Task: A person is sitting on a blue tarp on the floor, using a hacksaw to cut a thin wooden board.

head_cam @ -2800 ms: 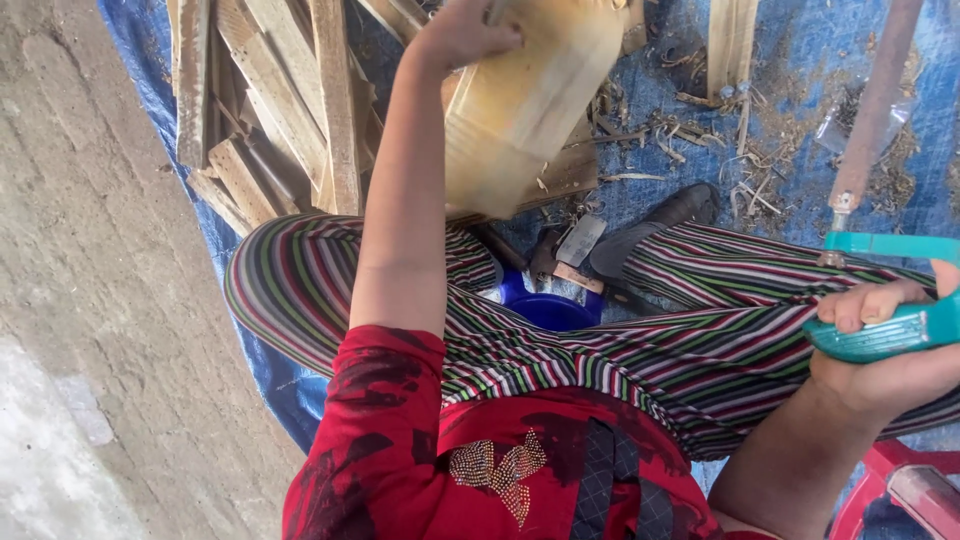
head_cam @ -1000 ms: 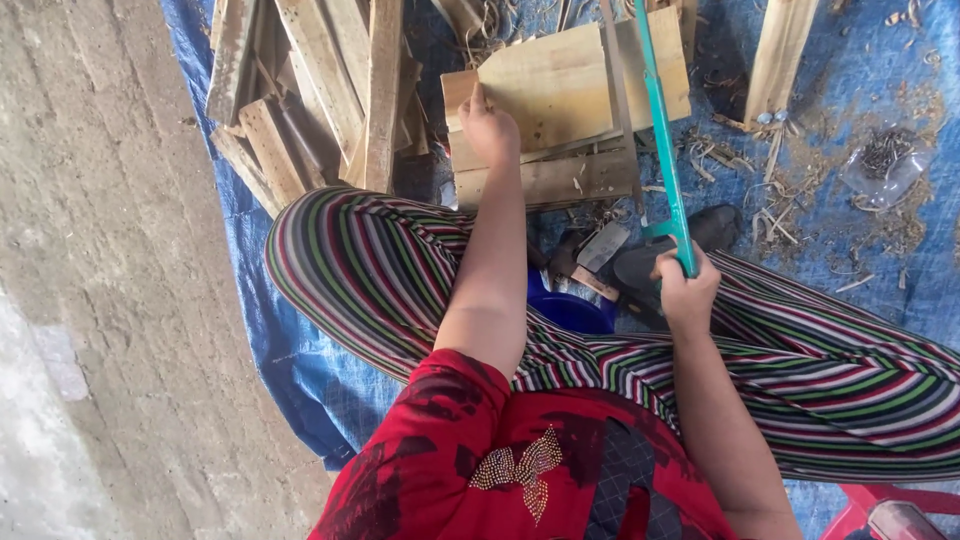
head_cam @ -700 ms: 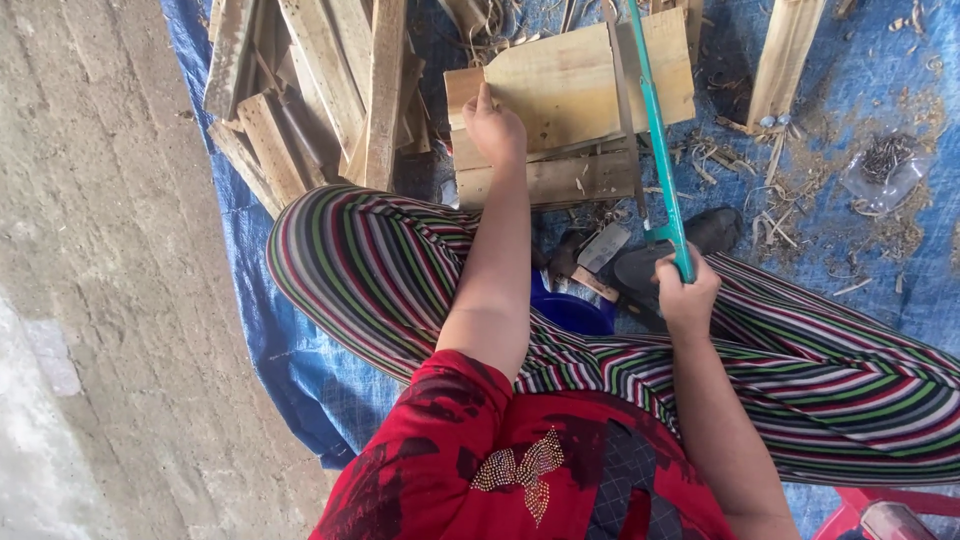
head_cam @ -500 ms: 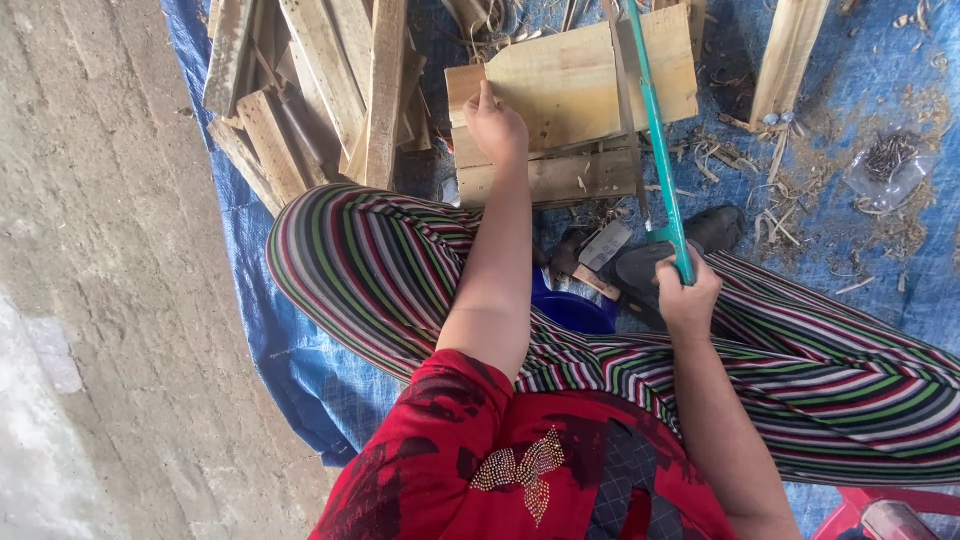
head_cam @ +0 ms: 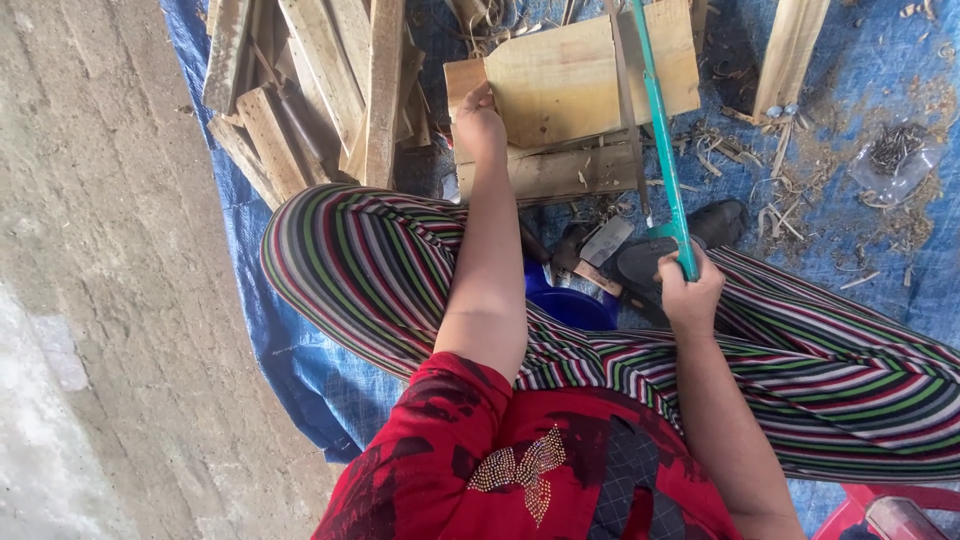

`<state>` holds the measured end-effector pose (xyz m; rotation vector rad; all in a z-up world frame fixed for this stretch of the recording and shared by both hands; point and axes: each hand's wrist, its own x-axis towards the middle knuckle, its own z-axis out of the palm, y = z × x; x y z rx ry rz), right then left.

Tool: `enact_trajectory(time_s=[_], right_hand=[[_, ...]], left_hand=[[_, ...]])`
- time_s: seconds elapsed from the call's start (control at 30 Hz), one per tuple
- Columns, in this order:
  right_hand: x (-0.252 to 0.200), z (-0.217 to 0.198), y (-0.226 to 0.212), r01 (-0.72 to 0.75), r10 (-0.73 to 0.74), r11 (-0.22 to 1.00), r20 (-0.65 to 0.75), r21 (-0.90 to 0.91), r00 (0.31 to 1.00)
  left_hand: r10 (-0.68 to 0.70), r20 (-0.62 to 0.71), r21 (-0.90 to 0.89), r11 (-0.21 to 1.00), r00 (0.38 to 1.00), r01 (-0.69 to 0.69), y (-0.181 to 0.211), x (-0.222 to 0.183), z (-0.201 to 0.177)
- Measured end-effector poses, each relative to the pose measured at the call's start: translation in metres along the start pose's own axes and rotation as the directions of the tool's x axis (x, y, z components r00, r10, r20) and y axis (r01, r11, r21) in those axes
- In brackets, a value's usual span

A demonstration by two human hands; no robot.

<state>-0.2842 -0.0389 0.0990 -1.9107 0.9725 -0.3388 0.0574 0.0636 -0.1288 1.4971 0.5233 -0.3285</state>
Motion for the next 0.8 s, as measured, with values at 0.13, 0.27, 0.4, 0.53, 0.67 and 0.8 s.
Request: enact_trajectory(time_s=[0.13, 0.27, 0.4, 0.53, 0.67, 0.8], right_hand=[[0.000, 0.000, -0.002, -0.034, 0.034, 0.999, 0.005, -0.016, 0.999], [0.000, 0.000, -0.003, -0.023, 0.023, 0.999, 0.003, -0.023, 1.000], [0.000, 0.008, 0.004, -0.025, 0.025, 1.000, -0.105, 0.005, 0.994], [0.000, 0.005, 0.002, -0.049, 0.051, 0.999, -0.104, 0.017, 0.993], [0.003, 0.005, 0.004, -0.103, 0.105, 0.994, -0.087, 0.021, 0.991], [0.001, 0.005, 0.008, -0.103, 0.104, 0.994, -0.064, 0.025, 0.992]], left_hand=[[0.017, 0.018, 0.004, 1.000, 1.000, -0.018, 0.009, -0.013, -0.001], [-0.033, 0.030, 0.208, 0.978, 0.999, 0.026, 0.042, -0.039, -0.001], [0.139, -0.099, 0.390, 0.916, 0.985, -0.090, -0.014, -0.015, 0.008], [0.147, -0.087, 0.467, 0.879, 0.985, -0.090, -0.007, -0.024, 0.006], [0.202, -0.117, 0.556, 0.825, 0.972, -0.104, -0.013, -0.017, 0.011], [0.260, -0.124, 0.610, 0.781, 0.958, -0.133, -0.013, -0.020, 0.009]])
